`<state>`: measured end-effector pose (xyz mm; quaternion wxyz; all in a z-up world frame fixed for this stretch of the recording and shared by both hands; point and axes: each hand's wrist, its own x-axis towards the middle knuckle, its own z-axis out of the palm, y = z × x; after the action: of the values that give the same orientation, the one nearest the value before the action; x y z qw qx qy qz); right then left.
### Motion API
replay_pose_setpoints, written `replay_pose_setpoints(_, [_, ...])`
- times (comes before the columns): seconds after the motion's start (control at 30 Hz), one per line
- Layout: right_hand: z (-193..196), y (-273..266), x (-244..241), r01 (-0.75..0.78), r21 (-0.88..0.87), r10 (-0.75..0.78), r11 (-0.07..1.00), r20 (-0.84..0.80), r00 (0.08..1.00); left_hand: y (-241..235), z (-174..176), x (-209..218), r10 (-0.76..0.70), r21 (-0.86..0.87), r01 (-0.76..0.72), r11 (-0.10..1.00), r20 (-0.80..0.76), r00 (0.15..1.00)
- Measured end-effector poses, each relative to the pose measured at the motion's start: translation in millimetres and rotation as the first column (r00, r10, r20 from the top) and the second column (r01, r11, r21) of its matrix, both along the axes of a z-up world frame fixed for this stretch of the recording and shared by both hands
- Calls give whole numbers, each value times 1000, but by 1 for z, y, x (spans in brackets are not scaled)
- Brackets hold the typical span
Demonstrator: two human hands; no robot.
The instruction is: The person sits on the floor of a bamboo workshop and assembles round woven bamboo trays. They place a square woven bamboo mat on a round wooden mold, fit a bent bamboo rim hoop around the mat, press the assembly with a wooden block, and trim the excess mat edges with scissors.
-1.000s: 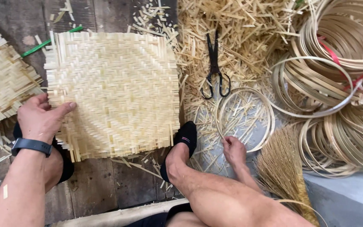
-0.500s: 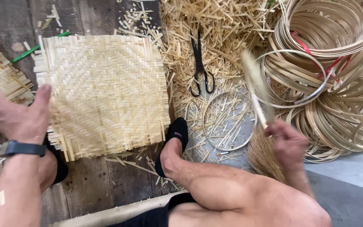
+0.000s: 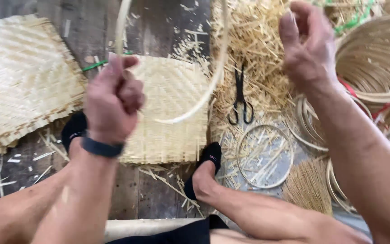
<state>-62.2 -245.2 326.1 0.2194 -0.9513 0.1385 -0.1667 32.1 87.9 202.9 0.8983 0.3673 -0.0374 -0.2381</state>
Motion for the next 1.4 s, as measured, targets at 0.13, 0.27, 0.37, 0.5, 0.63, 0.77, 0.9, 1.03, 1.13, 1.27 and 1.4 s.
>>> replay_pose_setpoints(0.13, [-50,10,13,148,698,60,701,-264,963,49,-27,44,-86,-153,53,987,-215,973])
replay_pose_setpoints(0.27, [-103,25,3,140,969,46,202,-152,987,57,-52,49,-180,-117,150,982,-321,930])
replay_pose_setpoints(0.37, [-127,29,-1,82,989,-5,125,-82,997,57,-49,46,-109,58,139,989,-364,925])
replay_pose_setpoints(0.5, [-140,48,-9,17,999,-32,37,-16,999,54,-70,46,-4,123,54,991,-375,927])
replay_pose_setpoints(0.63, [-178,44,-31,29,995,4,-98,-28,1000,52,-78,44,68,31,-61,998,-416,907])
replay_pose_setpoints(0.77, [-162,42,-30,143,916,-72,375,-125,990,44,-59,30,18,185,44,982,-323,946])
replay_pose_setpoints(0.9, [-88,77,-11,-151,-582,330,799,215,919,19,-23,5,-265,372,343,862,-246,932])
replay_pose_setpoints(1.03, [-94,97,14,-274,-623,415,733,90,906,10,-5,-14,-376,422,429,798,-208,903])
replay_pose_setpoints(1.13, [-114,89,22,-287,-478,310,830,-32,950,8,-22,-11,-309,443,336,831,-134,942])
replay_pose_setpoints(1.27, [-133,109,28,-134,-328,120,935,-64,991,-1,-44,-15,-97,349,151,925,-168,981])
replay_pose_setpoints(1.4, [-159,95,32,-70,-260,47,963,-92,995,-1,-40,-5,-73,280,142,949,-245,967])
